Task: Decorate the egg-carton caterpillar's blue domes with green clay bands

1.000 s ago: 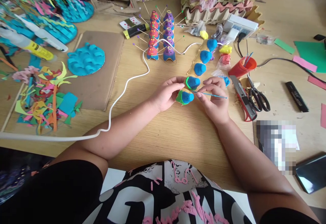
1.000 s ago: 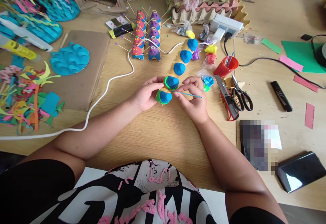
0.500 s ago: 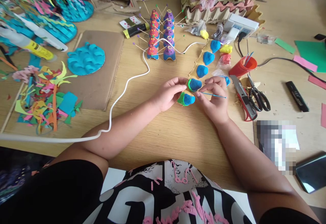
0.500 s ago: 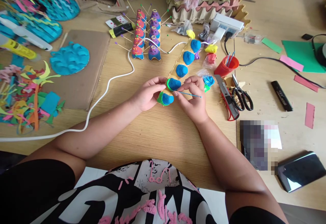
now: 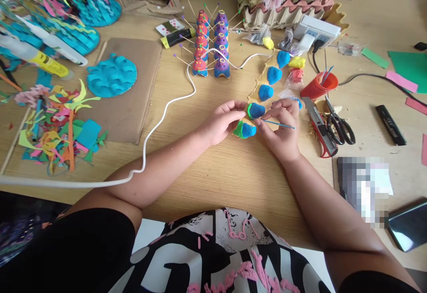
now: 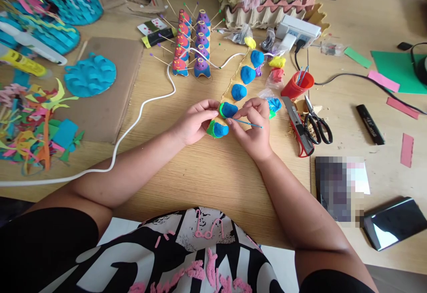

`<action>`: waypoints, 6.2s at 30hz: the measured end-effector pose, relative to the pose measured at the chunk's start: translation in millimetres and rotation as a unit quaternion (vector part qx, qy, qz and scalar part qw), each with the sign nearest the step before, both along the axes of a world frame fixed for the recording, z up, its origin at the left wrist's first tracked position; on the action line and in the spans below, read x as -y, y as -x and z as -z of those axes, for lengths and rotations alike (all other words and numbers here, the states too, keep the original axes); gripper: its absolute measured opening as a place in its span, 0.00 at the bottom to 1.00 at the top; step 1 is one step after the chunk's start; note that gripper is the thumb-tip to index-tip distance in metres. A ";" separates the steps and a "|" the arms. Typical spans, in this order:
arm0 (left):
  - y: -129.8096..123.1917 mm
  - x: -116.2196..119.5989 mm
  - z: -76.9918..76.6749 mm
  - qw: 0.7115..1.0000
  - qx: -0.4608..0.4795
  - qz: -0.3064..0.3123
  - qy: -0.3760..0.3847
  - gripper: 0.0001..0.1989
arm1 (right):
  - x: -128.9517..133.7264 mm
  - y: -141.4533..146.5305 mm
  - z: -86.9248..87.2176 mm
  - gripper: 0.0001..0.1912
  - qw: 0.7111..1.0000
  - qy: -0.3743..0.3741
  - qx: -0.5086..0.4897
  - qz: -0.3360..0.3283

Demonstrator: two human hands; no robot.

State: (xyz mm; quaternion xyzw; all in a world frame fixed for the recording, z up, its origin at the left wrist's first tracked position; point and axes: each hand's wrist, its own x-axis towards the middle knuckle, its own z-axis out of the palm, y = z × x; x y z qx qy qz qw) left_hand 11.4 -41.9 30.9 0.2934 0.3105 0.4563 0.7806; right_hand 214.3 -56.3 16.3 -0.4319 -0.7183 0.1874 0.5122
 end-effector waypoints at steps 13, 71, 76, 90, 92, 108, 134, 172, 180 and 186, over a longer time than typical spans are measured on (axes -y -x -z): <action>0.8 -0.8 4.3 1.000 -0.016 0.009 -0.008 0.08 | -0.3 3.0 5.4 0.11 0.995 -0.074 0.043 0.050; -4.1 3.0 -0.1 0.993 -0.110 -0.023 -0.016 0.04 | 1.3 -4.2 3.3 0.05 0.988 -0.126 0.093 -0.010; -3.7 3.0 0.1 0.992 -0.119 -0.023 -0.024 0.05 | -0.1 -5.0 7.3 0.04 0.987 -0.119 0.109 0.011; -3.6 3.2 4.2 0.993 -0.113 -0.014 -0.031 0.07 | 0.0 -3.2 9.1 0.07 0.989 -0.076 0.117 0.047; -3.6 3.7 4.4 0.993 -0.113 -0.016 -0.033 0.07 | -0.7 -4.3 10.2 0.07 0.990 -0.075 0.112 0.048; -3.4 4.0 6.1 0.994 -0.102 -0.010 -0.038 0.09 | -0.2 -2.9 7.2 0.06 0.986 -0.112 0.121 0.034; -4.4 5.7 7.3 0.991 -0.120 -0.014 -0.052 0.07 | 3.6 0.1 6.8 0.09 0.986 -0.110 0.117 0.054; -4.0 6.0 13.6 0.981 -0.136 0.012 -0.140 0.12 | 3.8 0.7 2.2 0.10 0.985 -0.144 0.063 0.071; -1.5 6.1 15.0 0.972 -0.166 0.012 -0.165 0.12 | 2.4 -0.9 1.3 0.11 0.984 -0.144 0.065 0.080; -1.2 6.3 15.8 0.969 -0.172 0.014 -0.177 0.12 | 2.5 0.1 0.9 0.12 0.981 -0.142 0.070 0.110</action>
